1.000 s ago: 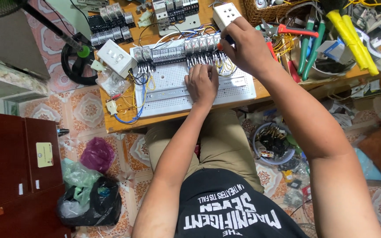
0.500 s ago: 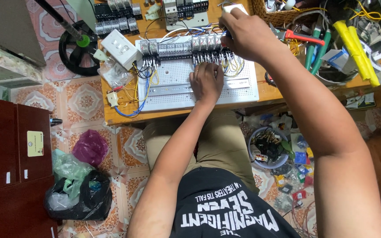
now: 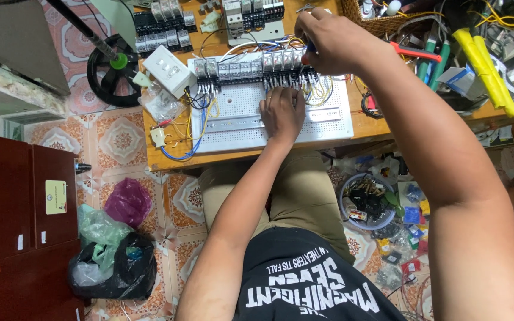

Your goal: The person sits at a cluttered workbench and uses a screwdriver to tighten screws on a row of small black electronic modules mounted on a white perforated board. They handle the modules and wires, adjusting connections and securing components in sequence.

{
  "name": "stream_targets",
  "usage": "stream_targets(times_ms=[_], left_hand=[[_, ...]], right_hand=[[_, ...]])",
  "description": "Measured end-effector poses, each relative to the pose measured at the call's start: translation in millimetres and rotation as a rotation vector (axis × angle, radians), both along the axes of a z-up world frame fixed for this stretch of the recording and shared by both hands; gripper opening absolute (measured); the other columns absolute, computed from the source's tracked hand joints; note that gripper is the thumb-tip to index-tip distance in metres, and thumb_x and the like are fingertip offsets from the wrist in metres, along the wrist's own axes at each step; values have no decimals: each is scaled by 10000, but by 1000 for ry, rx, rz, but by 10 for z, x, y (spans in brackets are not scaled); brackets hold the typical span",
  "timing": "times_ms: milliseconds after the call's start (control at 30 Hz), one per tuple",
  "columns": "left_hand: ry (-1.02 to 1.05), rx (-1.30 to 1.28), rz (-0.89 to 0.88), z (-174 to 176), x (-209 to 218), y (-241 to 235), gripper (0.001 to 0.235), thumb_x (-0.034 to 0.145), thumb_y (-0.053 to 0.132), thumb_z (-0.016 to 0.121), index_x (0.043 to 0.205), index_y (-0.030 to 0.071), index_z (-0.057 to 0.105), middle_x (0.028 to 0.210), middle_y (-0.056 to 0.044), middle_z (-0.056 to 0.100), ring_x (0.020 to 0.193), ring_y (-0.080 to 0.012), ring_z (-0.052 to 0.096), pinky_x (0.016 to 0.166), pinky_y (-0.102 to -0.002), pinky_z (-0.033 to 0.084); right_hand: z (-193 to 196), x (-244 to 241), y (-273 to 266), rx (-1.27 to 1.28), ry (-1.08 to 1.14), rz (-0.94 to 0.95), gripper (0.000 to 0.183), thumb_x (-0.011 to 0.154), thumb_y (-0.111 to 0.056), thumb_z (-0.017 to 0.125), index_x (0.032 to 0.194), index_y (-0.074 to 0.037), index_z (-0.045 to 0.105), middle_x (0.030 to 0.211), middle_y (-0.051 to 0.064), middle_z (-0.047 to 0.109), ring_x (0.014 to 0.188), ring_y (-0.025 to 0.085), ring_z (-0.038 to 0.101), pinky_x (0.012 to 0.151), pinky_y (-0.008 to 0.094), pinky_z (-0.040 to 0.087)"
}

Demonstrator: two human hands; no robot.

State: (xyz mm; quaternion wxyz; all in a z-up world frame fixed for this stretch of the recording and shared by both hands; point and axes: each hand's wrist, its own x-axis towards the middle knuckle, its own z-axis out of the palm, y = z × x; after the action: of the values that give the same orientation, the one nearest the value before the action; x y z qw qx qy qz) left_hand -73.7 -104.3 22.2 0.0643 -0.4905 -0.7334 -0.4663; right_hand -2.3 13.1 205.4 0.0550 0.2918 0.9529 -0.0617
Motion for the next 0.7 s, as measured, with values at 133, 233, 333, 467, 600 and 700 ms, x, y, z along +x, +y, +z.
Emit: stream_targets(times_ms=[133, 233, 333, 467, 600, 700], left_hand=[[-1, 11, 5, -55, -3, 25, 118, 843, 167, 732, 748, 149, 663, 799, -28, 662, 802, -243, 618, 671, -390, 397], [-8, -25, 12, -74, -15, 46, 96, 834, 174, 753, 761, 156, 693, 821, -19, 678, 825, -227, 625, 700, -378, 402], [-9, -56, 9, -43, -18, 21, 118, 844, 200, 756, 750, 157, 698, 831, -19, 683, 846, -234, 634, 725, -379, 416], [-11, -39, 3, -60, -17, 32, 157, 870, 255, 752, 781, 130, 717, 852, -38, 701, 850, -243, 644, 712, -379, 436], [-31, -90, -17, -20, -23, 12, 186, 898, 290, 719, 837, 115, 739, 900, -49, 730, 882, -238, 660, 757, -392, 459], [-49, -113, -13, -60, -11, 25, 237, 909, 351, 688, 853, 130, 754, 918, -31, 721, 904, -251, 646, 770, -409, 437]], right_hand=[[-53, -51, 9, 67, -40, -59, 356, 1069, -330, 618, 1253, -32, 553, 1048, 200, 662, 828, 381, 669, 660, 476, 563], [65, -31, -18, 53, -90, -45, 352, 1018, -270, 625, 1299, -60, 590, 1094, 161, 647, 881, 343, 680, 696, 449, 589], [-96, 18, 87, 104, -19, 56, 327, 1001, -204, 666, 1299, -75, 630, 1133, 192, 668, 904, 405, 688, 684, 498, 563], [82, -37, -60, -13, -28, -49, 476, 982, -283, 733, 1371, -43, 598, 1196, 252, 642, 1018, 421, 641, 847, 517, 540], [-142, 18, 160, 58, 110, 69, 354, 977, -202, 731, 1264, -11, 652, 1198, 261, 656, 1018, 462, 633, 799, 534, 517], [-73, -2, 107, 259, -125, -52, 510, 1217, -482, 464, 1238, -9, 656, 843, 238, 729, 702, 388, 696, 543, 448, 528]])
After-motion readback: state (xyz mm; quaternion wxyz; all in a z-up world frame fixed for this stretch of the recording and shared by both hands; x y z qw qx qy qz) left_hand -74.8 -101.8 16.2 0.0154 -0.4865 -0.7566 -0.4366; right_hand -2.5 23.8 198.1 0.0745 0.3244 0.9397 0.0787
